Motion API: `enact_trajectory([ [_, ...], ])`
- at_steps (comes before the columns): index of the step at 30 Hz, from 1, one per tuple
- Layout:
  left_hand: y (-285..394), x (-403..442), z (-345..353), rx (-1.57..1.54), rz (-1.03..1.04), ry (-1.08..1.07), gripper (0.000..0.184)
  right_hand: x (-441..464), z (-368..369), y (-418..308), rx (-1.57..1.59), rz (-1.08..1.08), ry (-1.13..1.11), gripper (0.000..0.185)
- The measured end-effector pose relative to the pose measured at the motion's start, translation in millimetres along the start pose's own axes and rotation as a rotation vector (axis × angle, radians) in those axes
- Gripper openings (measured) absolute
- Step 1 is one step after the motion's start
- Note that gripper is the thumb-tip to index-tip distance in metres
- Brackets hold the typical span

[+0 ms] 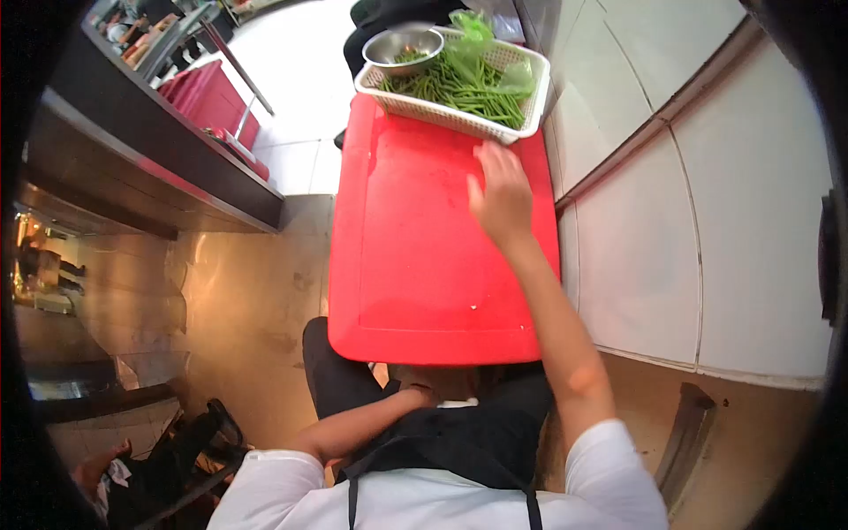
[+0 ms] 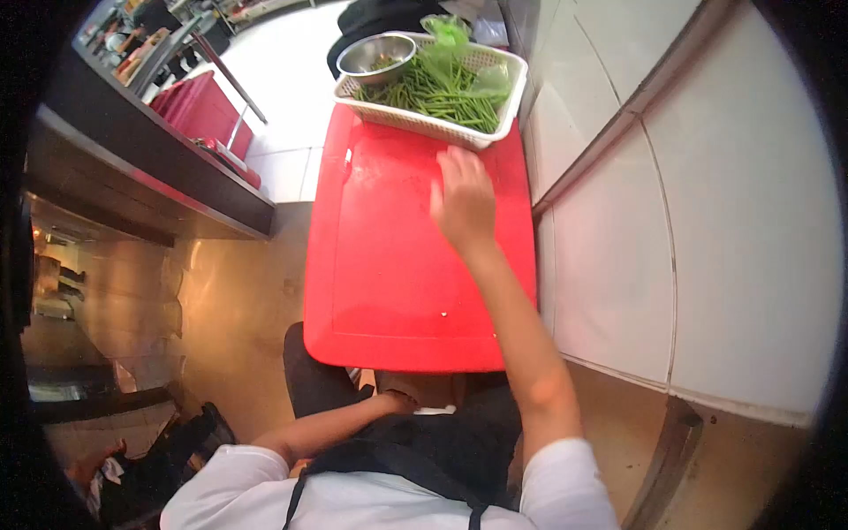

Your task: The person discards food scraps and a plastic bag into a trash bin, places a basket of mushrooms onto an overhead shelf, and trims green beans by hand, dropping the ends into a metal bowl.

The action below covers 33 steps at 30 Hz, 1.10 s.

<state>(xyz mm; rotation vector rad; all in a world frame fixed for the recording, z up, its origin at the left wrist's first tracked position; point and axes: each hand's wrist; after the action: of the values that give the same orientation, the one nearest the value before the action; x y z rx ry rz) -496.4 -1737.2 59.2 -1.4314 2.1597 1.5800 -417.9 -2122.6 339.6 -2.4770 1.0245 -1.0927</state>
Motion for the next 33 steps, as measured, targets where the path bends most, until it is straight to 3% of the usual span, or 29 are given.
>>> enact_trajectory([
  [3,-21,-3,11,-0.005,0.005,0.121,0.039,50,63,17,-0.11,-0.032,0.025,0.037],
  [5,-28,-1,12,-0.05,-0.031,0.095,0.038,64,86,22,-0.228,0.039,-0.063,0.028],
  [9,-20,-1,11,-0.134,-0.077,0.005,0.038,58,90,21,-0.35,0.111,-0.061,0.017],
  [12,-11,-13,-3,-0.006,-0.088,0.024,0.04,46,84,17,-0.284,0.133,-0.025,0.015],
  [18,0,-34,-23,0.121,-0.096,0.145,0.039,-8,37,11,-0.26,0.05,-0.065,0.017],
  [24,41,-77,-27,0.228,-0.022,0.547,0.032,-95,-24,-9,-0.183,-0.023,-0.014,0.014],
  [27,39,-91,-11,0.265,0.122,0.729,0.025,-134,-52,-17,-0.155,-0.035,-0.004,0.015],
  [33,85,-131,-18,0.164,0.162,0.899,0.02,-192,-103,-18,-0.102,-0.049,0.0,0.02],
])
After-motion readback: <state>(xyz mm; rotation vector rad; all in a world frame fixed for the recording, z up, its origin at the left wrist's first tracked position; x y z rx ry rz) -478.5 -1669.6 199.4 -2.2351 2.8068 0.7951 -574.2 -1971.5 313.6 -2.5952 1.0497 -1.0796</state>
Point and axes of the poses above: each hand's wrist, its own x-axis towards the middle knuckle, its own z-axis out of the palm, y = z × x, and after that the axes turned 12 degrees about z, right-handed
